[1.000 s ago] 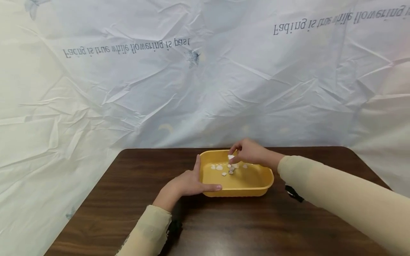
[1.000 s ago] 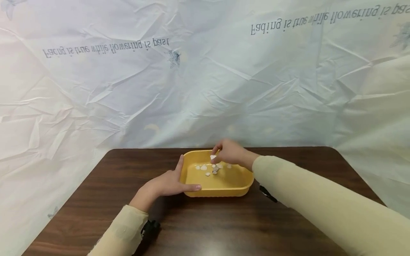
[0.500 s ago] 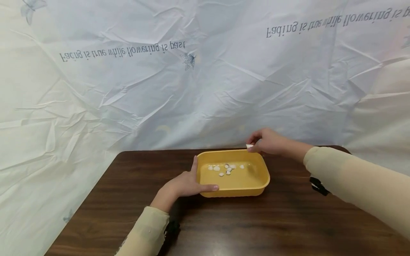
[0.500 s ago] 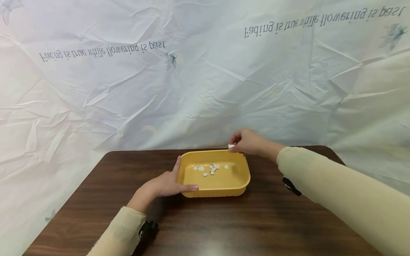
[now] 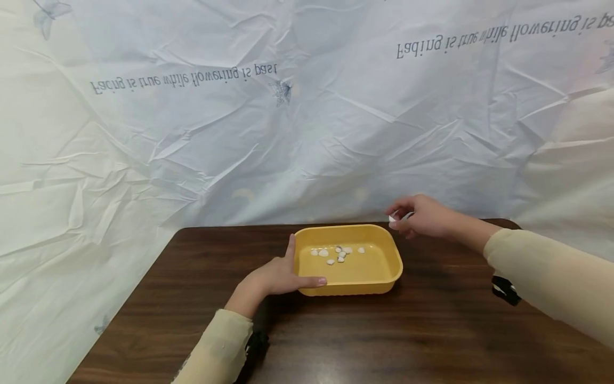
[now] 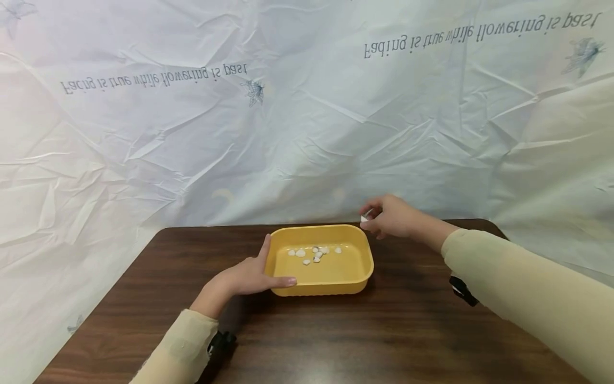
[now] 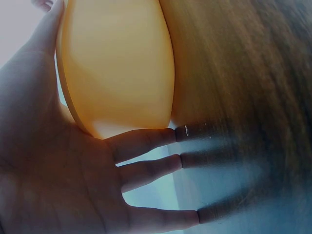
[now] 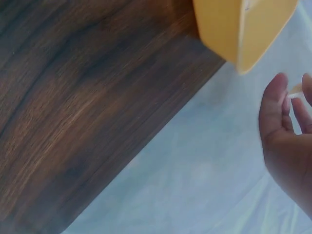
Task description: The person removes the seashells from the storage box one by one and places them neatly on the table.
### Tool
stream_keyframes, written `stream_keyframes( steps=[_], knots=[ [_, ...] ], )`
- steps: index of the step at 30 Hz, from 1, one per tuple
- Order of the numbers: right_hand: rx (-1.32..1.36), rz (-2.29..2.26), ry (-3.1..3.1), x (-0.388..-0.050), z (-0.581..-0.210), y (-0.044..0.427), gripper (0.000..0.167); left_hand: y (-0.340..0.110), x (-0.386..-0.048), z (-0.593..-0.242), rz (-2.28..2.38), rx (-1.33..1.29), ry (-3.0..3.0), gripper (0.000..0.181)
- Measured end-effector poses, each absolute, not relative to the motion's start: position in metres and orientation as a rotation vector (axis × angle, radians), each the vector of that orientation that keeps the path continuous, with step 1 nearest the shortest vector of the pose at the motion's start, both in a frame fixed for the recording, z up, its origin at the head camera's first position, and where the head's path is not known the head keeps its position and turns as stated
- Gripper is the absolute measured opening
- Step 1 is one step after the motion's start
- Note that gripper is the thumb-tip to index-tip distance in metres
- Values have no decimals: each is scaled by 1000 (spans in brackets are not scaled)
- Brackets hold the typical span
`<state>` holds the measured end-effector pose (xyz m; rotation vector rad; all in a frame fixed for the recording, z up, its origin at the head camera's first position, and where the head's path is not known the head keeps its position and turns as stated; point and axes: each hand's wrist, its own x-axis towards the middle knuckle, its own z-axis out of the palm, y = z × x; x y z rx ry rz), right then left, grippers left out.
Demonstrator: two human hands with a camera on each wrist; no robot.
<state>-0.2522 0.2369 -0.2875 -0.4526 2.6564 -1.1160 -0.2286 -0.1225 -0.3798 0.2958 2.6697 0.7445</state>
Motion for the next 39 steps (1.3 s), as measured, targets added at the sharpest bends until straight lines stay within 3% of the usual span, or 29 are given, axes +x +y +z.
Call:
stream_keyframes(
  steps=[12, 24, 39],
  knots=[
    [-452, -1232, 2506, -229, -277, 207, 33, -122, -228, -381, 750, 273, 2668, 148],
    [-499, -1335, 2480, -218, -280, 190, 40, -122, -227, -379, 741, 274, 2672, 149],
    [-731, -1370, 2326, -173, -320, 126, 30, -125, -230, -378, 708, 308, 2688, 148]
  ],
)
